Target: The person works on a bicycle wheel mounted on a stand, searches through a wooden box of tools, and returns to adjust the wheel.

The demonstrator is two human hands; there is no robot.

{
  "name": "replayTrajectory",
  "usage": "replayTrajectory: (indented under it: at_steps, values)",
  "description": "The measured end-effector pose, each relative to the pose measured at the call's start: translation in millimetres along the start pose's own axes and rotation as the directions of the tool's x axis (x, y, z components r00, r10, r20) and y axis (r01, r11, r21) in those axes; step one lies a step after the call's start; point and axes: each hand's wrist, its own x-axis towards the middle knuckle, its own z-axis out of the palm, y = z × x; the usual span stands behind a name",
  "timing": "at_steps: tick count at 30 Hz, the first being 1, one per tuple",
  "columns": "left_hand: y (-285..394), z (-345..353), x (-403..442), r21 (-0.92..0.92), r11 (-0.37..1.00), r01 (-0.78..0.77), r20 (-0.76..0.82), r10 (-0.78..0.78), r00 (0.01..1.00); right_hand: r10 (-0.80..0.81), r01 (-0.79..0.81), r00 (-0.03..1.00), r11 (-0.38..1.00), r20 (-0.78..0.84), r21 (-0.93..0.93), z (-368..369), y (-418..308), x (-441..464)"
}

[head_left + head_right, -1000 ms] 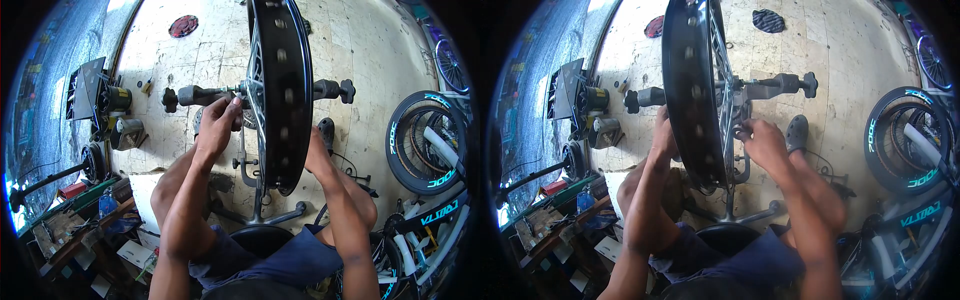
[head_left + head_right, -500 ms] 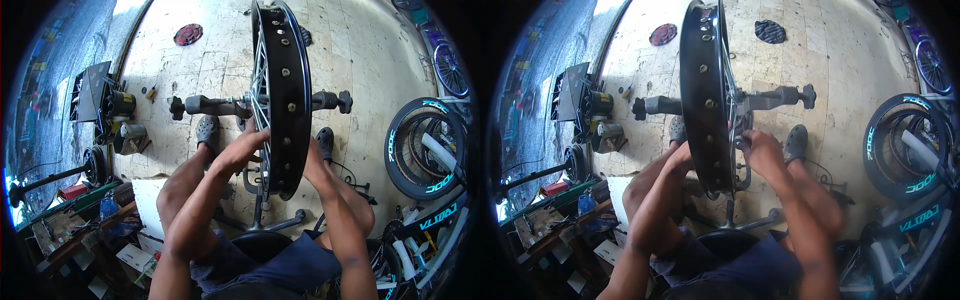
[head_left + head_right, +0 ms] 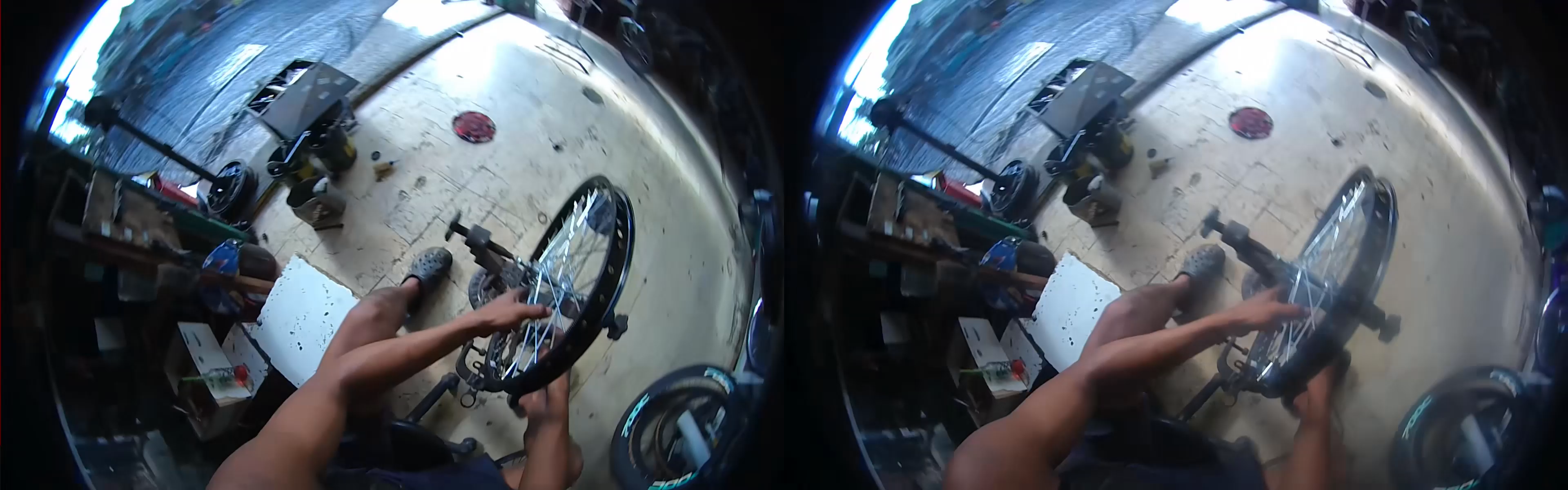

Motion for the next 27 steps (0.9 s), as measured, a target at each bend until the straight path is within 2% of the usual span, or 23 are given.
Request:
replayTrajectory:
  at_steps: [3, 5, 10, 11, 12, 13, 14, 15, 16, 17, 18, 19, 20, 21, 22, 23, 25, 26, 27]
  values:
    - [-8.6, -0.3, 6.3, 0.063, 0.998, -0.009, -0.085, 0.014, 0.996, 0.026, -0.025, 0.999, 0.999, 0.036, -0.037, 13.2, -16.2, -11.7]
    - [-25.6, -2.0, 20.3, 0.223, 0.974, -0.037, -0.16, 0.074, 0.984, 0.025, -0.022, 0.999, 0.998, 0.044, -0.06, 23.7, -29.1, -17.1]
    - [-19.9, -4.0, 15.1, 0.392, 0.919, -0.036, -0.179, 0.114, 0.977, -0.022, 0.018, 0.999, 0.997, -0.047, -0.081, 61.5, -93.5, -37.2]
    - [-19.9, -3.3, 13.3, 0.424, 0.905, -0.028, -0.208, 0.127, 0.97, -0.163, 0.168, 0.986, 0.942, 0.042, -0.29, 68.5, -112.1, -49.9]
    - [-20.2, -1.0, 11.8, 0.455, 0.89, -0.018, -0.232, 0.138, 0.963, -0.178, 0.174, 0.984, 0.909, 0.025, -0.378, 61.8, -109.7, -43.6]
    - [-18.3, 3.2, 11.0, 0.486, 0.874, -0.01, -0.249, 0.149, 0.957, -0.135, 0.108, 0.99, 0.891, -0.029, -0.442, 41.8, -93.6, -35.3]
    - [-8.6, 1.1, 3.9, 0.526, 0.849, 0.046, -0.231, 0.09, 0.969, -0.057, -0.006, 0.991, 0.883, -0.119, -0.469, 21.7, -79.2, -21.9]
    - [-2.7, -0.6, 1.0, 0.568, 0.817, 0.099, -0.21, 0.028, 0.977, 0.013, -0.099, 0.982, 0.885, -0.188, -0.455, 3.6, -69.1, -16.8]
    - [-24.9, -3.1, 21.7, 0.607, 0.792, 0.061, -0.229, 0.101, 0.968, 0.086, -0.193, 0.962, 0.886, -0.259, -0.422, -13.5, -57.8, -22.2]
    - [-46.0, -5.7, 42.1, 0.647, 0.762, 0.029, -0.247, 0.173, 0.953, 0.086, -0.192, 0.956, 0.907, -0.281, -0.376, -25.8, -49.2, -37.8]
    - [-20.2, -7.2, 12.3, 0.607, 0.791, 0.069, -0.274, 0.128, 0.953, 0.078, -0.176, 0.951, 0.931, -0.298, -0.319, -33.5, -44.7, -56.2]
    - [-6.2, -9.2, -1.3, 0.616, 0.787, -0.016, -0.178, 0.159, 0.971, 0.032, -0.119, 0.949, 0.958, -0.313, -0.263, -41.0, -36.7, -75.1]
    - [3.9, -10.2, -9.0, 0.54, 0.842, -0.008, -0.152, 0.107, 0.983, -0.015, -0.057, 0.945, 0.977, -0.328, -0.208, -44.9, -32.7, -95.1]
    - [5.7, -10.1, -14.8, 0.455, 0.89, 0.023, -0.136, 0.044, 0.99, -0.066, -0.016, 0.938, 0.972, -0.34, -0.234, -48.2, -32.8, -114.6]
    - [-9.6, -14.4, -9.8, 0.269, 0.962, -0.05, -0.22, 0.112, 0.969, -0.094, 0.072, 0.929, 0.995, -0.358, -0.075, -48.8, -28.7, -129.2]
    - [16.2, 14.6, -51.6, 0.22, 0.949, -0.224, -0.322, 0.288, 0.902, -0.138, 0.181, 0.915, 0.98, -0.38, 0.078, -46.4, -24.5, -140.8]
    - [6.2, 22.8, -70.7, 0.235, 0.911, -0.338, -0.309, 0.4, 0.863, -0.102, 0.161, 0.875, 0.983, -0.474, 0.087, -32.8, -21.9, -164.8]
    - [-3.0, 34.8, -78.6, 0.249, 0.908, -0.336, -0.281, 0.4, 0.872, -0.104, 0.176, 0.862, 0.979, -0.497, 0.101, -29.5, -8.6, -175.1]
    - [-13.1, 40.9, -89.8, 0.33, 0.857, -0.396, -0.284, 0.491, 0.824, -0.178, 0.23, 0.831, 0.973, -0.527, 0.035, -24.3, 5.3, -173.4]
